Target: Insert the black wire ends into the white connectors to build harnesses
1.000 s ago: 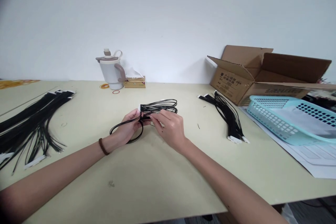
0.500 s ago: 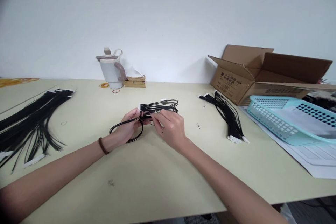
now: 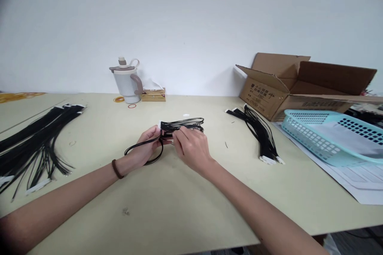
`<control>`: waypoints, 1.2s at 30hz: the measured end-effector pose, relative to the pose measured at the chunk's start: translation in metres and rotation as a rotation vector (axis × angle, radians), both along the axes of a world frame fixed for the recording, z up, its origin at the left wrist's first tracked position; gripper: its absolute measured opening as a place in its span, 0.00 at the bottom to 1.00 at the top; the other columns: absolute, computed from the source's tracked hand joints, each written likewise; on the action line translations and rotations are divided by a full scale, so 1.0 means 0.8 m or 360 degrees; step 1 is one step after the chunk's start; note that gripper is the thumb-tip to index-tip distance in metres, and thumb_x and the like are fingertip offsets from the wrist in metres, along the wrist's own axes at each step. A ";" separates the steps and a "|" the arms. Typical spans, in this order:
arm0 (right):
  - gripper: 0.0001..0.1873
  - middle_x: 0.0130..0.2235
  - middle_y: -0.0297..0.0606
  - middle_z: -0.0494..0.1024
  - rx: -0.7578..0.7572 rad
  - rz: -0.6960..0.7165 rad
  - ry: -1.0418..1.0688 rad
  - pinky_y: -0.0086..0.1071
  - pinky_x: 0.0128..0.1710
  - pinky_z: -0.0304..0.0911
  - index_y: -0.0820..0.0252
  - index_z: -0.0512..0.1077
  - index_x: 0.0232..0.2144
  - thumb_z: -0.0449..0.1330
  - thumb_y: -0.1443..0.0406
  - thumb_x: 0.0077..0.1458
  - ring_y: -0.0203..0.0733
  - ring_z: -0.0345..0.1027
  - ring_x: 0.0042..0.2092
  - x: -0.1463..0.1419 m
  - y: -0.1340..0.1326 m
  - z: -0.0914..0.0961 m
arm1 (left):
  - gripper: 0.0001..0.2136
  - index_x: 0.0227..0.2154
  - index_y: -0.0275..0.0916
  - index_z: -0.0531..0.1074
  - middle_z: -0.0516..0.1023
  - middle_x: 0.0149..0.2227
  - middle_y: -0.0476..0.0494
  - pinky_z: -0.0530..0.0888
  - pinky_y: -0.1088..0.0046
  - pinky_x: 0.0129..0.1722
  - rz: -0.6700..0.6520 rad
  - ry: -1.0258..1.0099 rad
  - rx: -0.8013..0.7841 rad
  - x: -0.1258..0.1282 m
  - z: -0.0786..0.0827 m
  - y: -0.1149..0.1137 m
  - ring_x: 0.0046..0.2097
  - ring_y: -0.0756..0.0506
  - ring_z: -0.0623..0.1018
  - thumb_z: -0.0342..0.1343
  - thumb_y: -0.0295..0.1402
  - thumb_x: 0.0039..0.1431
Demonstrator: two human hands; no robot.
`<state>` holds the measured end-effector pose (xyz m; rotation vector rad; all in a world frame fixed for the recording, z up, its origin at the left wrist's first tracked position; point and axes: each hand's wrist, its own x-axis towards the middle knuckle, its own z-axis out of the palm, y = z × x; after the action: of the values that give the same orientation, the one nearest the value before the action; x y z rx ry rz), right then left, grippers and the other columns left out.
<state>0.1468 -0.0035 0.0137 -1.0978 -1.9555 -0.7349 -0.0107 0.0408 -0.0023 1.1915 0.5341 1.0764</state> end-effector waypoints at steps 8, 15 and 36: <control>0.11 0.21 0.31 0.64 -0.0025 0.0006 -0.0002 0.28 0.25 0.49 0.61 0.65 0.24 0.49 0.70 0.57 0.32 0.53 0.23 -0.001 -0.002 0.002 | 0.11 0.30 0.37 0.70 0.75 0.38 0.42 0.71 0.68 0.41 -0.0042 0.0037 0.0004 0.001 -0.001 0.000 0.42 0.44 0.75 0.54 0.41 0.53; 0.12 0.21 0.30 0.65 -0.0097 0.0022 0.0046 0.28 0.26 0.49 0.60 0.65 0.23 0.48 0.70 0.57 0.31 0.54 0.23 -0.001 -0.003 0.003 | 0.12 0.31 0.36 0.71 0.76 0.38 0.41 0.71 0.66 0.43 -0.0066 0.0017 0.0017 0.000 -0.003 0.001 0.43 0.43 0.75 0.54 0.42 0.53; 0.13 0.20 0.30 0.64 -0.0094 0.0093 0.0016 0.28 0.26 0.49 0.60 0.65 0.22 0.50 0.67 0.58 0.31 0.54 0.23 -0.002 -0.002 0.003 | 0.13 0.32 0.36 0.70 0.72 0.36 0.43 0.71 0.71 0.38 -0.0135 0.0198 0.0226 0.001 -0.002 -0.004 0.38 0.47 0.73 0.49 0.42 0.57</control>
<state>0.1453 -0.0052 0.0162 -1.0728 -2.0030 -0.6430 -0.0101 0.0378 -0.0038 1.4004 0.5048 0.9850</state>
